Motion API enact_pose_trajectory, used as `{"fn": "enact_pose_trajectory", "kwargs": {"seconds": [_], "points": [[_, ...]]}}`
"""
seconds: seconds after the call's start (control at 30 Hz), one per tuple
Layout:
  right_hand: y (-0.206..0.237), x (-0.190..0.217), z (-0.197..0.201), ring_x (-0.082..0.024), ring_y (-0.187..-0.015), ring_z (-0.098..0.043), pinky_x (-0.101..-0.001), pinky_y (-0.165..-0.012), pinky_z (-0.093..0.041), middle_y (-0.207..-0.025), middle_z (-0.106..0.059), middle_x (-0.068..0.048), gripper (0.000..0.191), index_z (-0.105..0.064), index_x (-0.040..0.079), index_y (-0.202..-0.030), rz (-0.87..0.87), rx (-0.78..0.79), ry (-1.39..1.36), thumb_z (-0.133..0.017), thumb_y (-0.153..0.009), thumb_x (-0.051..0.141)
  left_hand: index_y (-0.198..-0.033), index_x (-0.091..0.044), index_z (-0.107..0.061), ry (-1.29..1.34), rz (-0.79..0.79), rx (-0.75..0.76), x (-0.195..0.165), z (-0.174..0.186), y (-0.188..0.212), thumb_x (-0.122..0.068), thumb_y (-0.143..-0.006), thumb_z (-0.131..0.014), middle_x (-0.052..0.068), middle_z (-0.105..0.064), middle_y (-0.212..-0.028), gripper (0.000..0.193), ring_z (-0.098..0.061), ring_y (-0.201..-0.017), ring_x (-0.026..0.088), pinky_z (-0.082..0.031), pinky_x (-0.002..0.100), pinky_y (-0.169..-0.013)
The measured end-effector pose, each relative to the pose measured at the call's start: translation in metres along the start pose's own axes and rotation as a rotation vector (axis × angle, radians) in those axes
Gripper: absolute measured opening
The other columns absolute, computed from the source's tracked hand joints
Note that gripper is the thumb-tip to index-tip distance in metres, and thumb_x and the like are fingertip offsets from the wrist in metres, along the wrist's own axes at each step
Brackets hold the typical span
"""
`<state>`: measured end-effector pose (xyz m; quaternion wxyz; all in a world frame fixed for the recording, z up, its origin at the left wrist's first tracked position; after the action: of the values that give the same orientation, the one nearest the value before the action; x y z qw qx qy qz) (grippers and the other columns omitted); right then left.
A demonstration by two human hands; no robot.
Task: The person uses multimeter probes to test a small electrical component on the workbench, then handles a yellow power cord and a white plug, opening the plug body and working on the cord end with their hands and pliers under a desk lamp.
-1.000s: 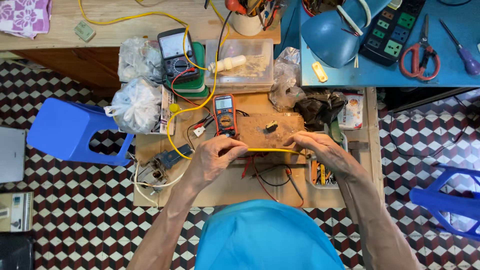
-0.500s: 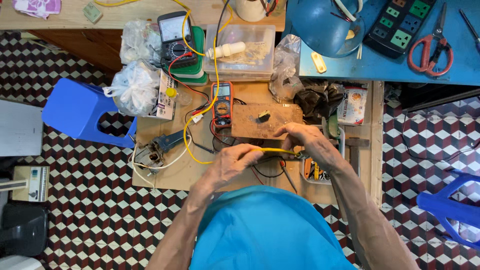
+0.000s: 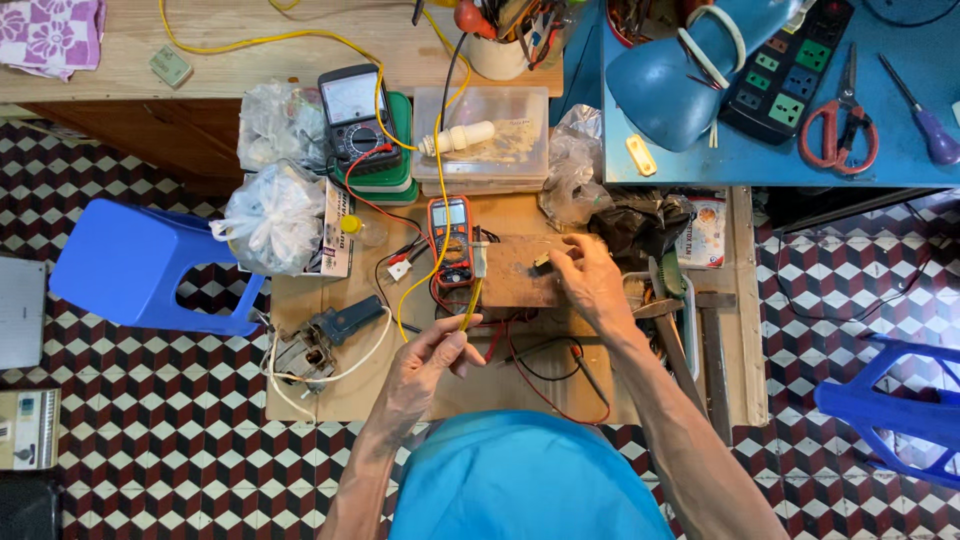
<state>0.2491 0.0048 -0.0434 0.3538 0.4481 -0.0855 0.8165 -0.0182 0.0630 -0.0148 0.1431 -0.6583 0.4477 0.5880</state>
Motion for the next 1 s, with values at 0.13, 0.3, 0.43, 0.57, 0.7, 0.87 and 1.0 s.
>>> {"fn": "enact_pose_trajectory", "kwargs": {"seconds": [0.13,0.3,0.43,0.57,0.7,0.87,1.0], "points": [[0.005,0.018,-0.019,-0.037,-0.1,-0.066,-0.0469,-0.084,-0.053,-0.117,-0.062,-0.02,0.048,-0.062,0.004,-0.124,0.01,-0.096,0.242,-0.076,-0.089,0.033,-0.131,-0.005,-0.068,-0.008,-0.006,0.026,0.028,0.003,-0.039,-0.023,-0.104,-0.057,0.003,-0.077,-0.099,0.034,-0.06,-0.075,0.006,-0.053,0.024,-0.074],[0.02,0.02,-0.027,-0.038,-0.102,-0.065,-0.0467,-0.084,-0.054,-0.113,-0.059,-0.019,0.042,-0.062,0.009,-0.125,0.1,-0.061,0.35,-0.074,-0.087,0.022,-0.127,-0.002,-0.069,-0.123,-0.044,0.058,0.052,-0.003,-0.078,-0.021,-0.102,-0.06,0.003,-0.079,-0.102,0.032,-0.062,-0.072,0.006,-0.054,0.024,-0.068],[0.029,0.017,-0.011,-0.033,-0.091,-0.067,-0.0442,-0.077,-0.054,-0.114,-0.061,-0.017,0.045,-0.062,0.005,-0.126,0.107,-0.092,0.206,-0.074,-0.085,0.018,-0.123,-0.003,-0.072,-0.206,0.02,0.01,0.058,-0.003,-0.091,-0.024,-0.099,-0.062,0.003,-0.08,-0.098,0.033,-0.063,-0.069,0.006,-0.054,0.024,-0.065],[0.005,0.01,0.054,-0.025,-0.086,-0.069,-0.0391,-0.078,-0.056,-0.111,-0.065,-0.014,0.025,-0.07,0.007,-0.118,0.043,-0.361,0.111,-0.072,-0.096,0.021,-0.12,-0.003,-0.072,-0.221,0.052,-0.042,0.05,-0.006,-0.089,-0.026,-0.098,-0.063,0.003,-0.08,-0.096,0.033,-0.063,-0.069,0.006,-0.055,0.023,-0.064],[-0.044,0.017,0.108,-0.03,-0.084,-0.067,-0.0427,-0.08,-0.053,-0.116,-0.062,-0.019,0.032,-0.065,0.004,-0.123,0.066,-0.529,0.161,-0.071,-0.097,0.021,-0.118,-0.003,-0.073,-0.174,0.046,-0.098,0.038,-0.011,-0.082,-0.026,-0.097,-0.064,0.003,-0.08,-0.095,0.032,-0.062,-0.068,0.005,-0.054,0.023,-0.063],[-0.082,0.047,0.117,-0.043,-0.107,-0.058,-0.0531,-0.09,-0.047,-0.116,-0.064,-0.023,0.034,-0.068,0.006,-0.123,0.254,-0.524,0.287,-0.074,-0.095,0.022,-0.116,-0.004,-0.072,-0.124,0.026,-0.169,0.029,-0.017,-0.075,-0.026,-0.096,-0.064,-0.001,-0.079,-0.092,0.03,-0.06,-0.067,0.004,-0.051,0.022,-0.06],[-0.098,0.032,0.113,-0.043,-0.11,-0.058,-0.0547,-0.093,-0.046,-0.115,-0.067,-0.02,0.032,-0.069,0.008,-0.119,0.138,-0.424,0.354,-0.073,-0.092,0.025,-0.115,-0.004,-0.076,-0.099,0.076,-0.237,0.03,-0.018,-0.072,-0.025,-0.098,-0.067,0.0,-0.068,-0.079,0.029,-0.058,-0.069,0.006,-0.049,0.024,-0.061]]}}
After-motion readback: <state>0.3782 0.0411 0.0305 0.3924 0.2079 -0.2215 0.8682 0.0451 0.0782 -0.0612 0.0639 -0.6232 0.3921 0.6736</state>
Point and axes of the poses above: each hand's wrist, its own y-axis away from the middle knuckle, its own z-axis out of the back of the hand, x = y × z, the point moved 10 cm from there along -y, towards the middle knuckle
